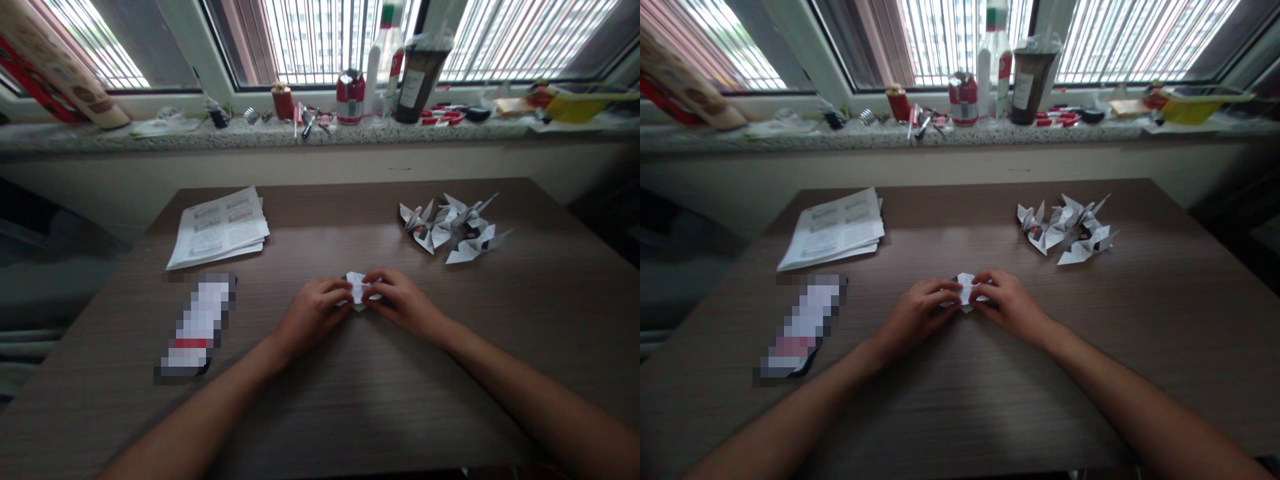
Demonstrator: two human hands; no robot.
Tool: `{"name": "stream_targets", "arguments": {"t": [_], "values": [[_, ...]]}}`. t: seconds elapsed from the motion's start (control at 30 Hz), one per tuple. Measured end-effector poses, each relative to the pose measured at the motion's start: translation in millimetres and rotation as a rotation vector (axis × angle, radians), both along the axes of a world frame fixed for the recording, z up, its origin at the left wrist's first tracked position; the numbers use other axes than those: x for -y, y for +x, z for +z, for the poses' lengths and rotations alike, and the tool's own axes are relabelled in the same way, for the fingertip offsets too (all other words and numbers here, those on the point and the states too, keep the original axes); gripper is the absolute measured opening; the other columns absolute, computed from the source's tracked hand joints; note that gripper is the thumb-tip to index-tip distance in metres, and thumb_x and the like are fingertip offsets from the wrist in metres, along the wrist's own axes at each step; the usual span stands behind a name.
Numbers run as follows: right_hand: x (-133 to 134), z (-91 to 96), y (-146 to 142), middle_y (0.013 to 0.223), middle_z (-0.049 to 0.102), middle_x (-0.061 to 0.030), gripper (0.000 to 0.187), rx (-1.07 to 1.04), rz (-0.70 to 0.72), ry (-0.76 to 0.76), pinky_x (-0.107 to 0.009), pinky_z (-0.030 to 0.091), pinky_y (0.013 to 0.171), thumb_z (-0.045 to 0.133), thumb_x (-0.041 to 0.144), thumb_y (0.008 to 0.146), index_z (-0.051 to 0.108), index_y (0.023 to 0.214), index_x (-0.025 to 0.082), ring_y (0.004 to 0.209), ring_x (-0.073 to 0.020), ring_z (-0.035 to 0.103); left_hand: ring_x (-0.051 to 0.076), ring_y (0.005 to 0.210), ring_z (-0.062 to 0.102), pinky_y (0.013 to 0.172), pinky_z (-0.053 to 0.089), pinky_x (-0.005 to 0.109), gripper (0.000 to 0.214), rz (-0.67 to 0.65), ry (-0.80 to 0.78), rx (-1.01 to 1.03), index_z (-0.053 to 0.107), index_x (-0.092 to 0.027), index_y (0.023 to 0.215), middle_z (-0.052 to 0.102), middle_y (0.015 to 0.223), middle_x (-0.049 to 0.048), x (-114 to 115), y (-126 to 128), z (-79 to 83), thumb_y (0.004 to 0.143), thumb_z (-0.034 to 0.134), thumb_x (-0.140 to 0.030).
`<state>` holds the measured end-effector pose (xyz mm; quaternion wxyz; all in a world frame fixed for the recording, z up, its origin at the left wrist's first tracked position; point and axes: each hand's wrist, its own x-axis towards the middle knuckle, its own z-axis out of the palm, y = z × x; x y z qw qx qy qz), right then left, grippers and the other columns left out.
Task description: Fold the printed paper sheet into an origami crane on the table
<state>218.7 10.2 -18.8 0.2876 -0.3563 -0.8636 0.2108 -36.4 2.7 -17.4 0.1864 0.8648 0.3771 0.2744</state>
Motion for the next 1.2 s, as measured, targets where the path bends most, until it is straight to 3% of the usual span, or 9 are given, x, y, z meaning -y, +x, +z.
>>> {"name": "stream_targets", "arguments": {"t": [0.2, 0.47, 0.73, 0.9, 1.2], "values": [[1.5, 0.6, 0.3, 0.123, 0.067, -0.0095, 0.011, 0.03, 0.011, 0.001, -0.049, 0.052, 0.1, 0.068, 0.017, 0.097, 0.07, 0.104, 0.025, 0.117, -0.0275, 0.062, 0.026, 0.113, 0.068, 0.097, 0.056, 0.047, 0.009, -0.027, 0.014, -0.02, 0.075, -0.024, 0.105, 0.072, 0.126, 0.0059, 0.0, -3.1, -3.2, 0.098, 0.071, -0.021], [-0.8, 3.4, -5.5, 0.115, 0.069, -0.0099, 0.005, -0.008, -0.024, -0.024, -0.046, 0.052, 0.097, 0.066, 0.02, 0.099, 0.069, 0.101, 0.023, 0.11, -0.0266, 0.064, 0.025, 0.113, 0.068, 0.097, 0.057, 0.044, 0.003, 0.047, -0.094, 0.063, 0.069, -0.019, 0.098, 0.067, 0.129, 0.0098, 1.1, 1.4, 2.7, 0.099, 0.067, -0.02], [-2.1, 1.2, -11.1, 0.107, 0.071, -0.0073, 0.006, -0.042, -0.096, -0.036, -0.041, 0.052, 0.091, 0.069, 0.019, 0.098, 0.069, 0.102, 0.024, 0.103, -0.0251, 0.065, 0.023, 0.108, 0.068, 0.096, 0.056, 0.041, 0.006, 0.092, -0.129, 0.125, 0.066, -0.019, 0.093, 0.066, 0.12, 0.008, -1.0, 7.3, 3.8, 0.099, 0.065, -0.017], [-4.1, -3.3, -10.6, 0.107, 0.071, -0.0078, 0.005, -0.009, -0.087, 0.027, -0.041, 0.053, 0.089, 0.068, 0.021, 0.099, 0.07, 0.103, 0.024, 0.101, -0.025, 0.066, 0.023, 0.107, 0.068, 0.096, 0.056, 0.04, 0.006, 0.105, -0.123, 0.124, 0.065, -0.02, 0.1, 0.067, 0.118, 0.0066, -1.0, 8.6, 3.0, 0.098, 0.067, -0.015], [-3.1, -3.5, -6.7, 0.111, 0.072, -0.0103, 0.009, 0.117, -0.055, 0.137, -0.042, 0.054, 0.087, 0.065, 0.022, 0.101, 0.073, 0.103, 0.023, 0.101, -0.0261, 0.067, 0.022, 0.098, 0.073, 0.084, 0.059, 0.035, 0.013, 0.068, 0.091, -0.135, 0.071, -0.023, 0.111, 0.073, 0.124, 0.0054, 2.3, 1.0, -2.5, 0.103, 0.062, -0.019]]}}
